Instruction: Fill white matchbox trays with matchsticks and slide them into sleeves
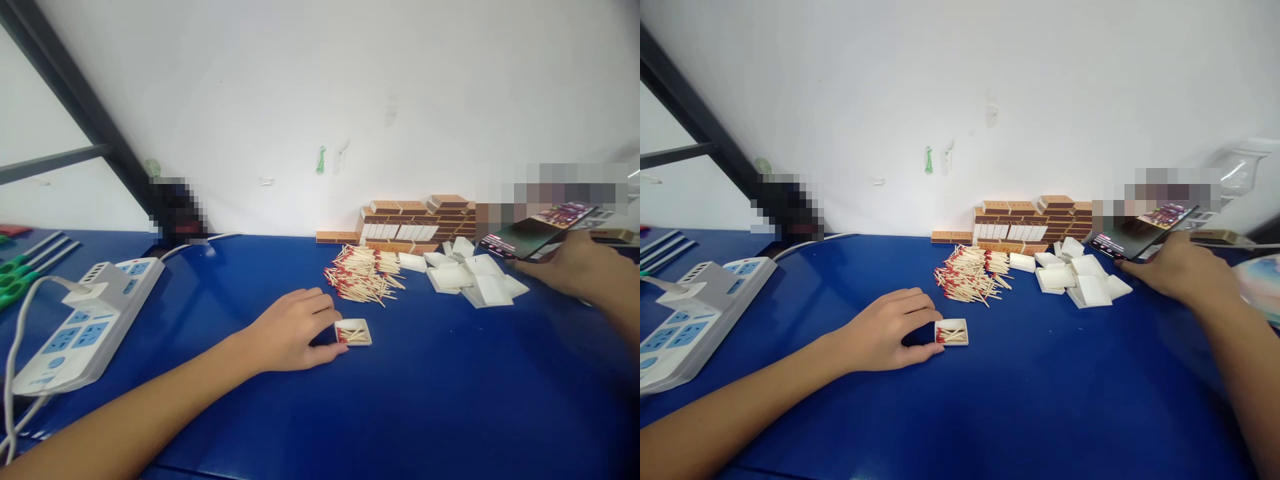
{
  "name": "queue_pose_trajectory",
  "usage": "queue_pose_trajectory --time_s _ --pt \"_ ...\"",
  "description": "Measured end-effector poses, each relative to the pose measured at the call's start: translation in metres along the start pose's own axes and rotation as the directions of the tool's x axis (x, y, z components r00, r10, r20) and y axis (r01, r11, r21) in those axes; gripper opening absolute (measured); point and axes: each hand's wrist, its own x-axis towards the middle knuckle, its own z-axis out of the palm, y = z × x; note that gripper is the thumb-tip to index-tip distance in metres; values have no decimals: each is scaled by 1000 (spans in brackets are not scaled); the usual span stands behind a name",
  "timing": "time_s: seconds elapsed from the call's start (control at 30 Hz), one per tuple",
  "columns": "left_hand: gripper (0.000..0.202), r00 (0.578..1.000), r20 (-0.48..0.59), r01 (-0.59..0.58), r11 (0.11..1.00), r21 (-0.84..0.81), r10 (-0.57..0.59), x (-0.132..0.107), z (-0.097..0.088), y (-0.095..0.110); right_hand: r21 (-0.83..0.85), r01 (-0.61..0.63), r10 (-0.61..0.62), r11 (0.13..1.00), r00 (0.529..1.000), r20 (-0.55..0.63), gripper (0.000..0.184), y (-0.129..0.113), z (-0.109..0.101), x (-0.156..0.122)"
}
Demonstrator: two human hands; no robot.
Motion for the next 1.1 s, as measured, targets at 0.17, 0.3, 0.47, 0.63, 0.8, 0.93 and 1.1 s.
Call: queue_pose_trajectory --time_s 0.17,0.3,0.47,0.63,0.8,0.93,1.1 --pt "33 1000 -4 -1 1000 -6 1 -1 1 -1 -111 -122 132 986 987 91 102 -19 -9 -12" --pt "34 1000 -6 2 1000 -11 -2 -1 1 -1 -139 -126 141 982 985 102 96 -26 -11 -16" --pt "34 1000 -6 4 1000 -13 -4 -1 1 0 -155 -124 149 980 976 158 88 -23 -17 -16" --pt "33 1000 -11 7 1000 -19 -7 -1 1 -1 -135 -47 65 990 989 134 52 -18 -32 -16" --pt "32 999 -46 -5 1000 -15 4 -1 -1 -3 73 144 -140 987 988 -61 32 -52 -54 -50" --pt "32 994 -106 7 1000 -15 -9 -1 -2 -2 326 505 -458 799 863 -213 32 -102 -68 -99" --pt "30 998 -53 44 998 -36 -46 -1 -2 -1 458 676 -720 577 686 -106 31 -140 -60 -131"
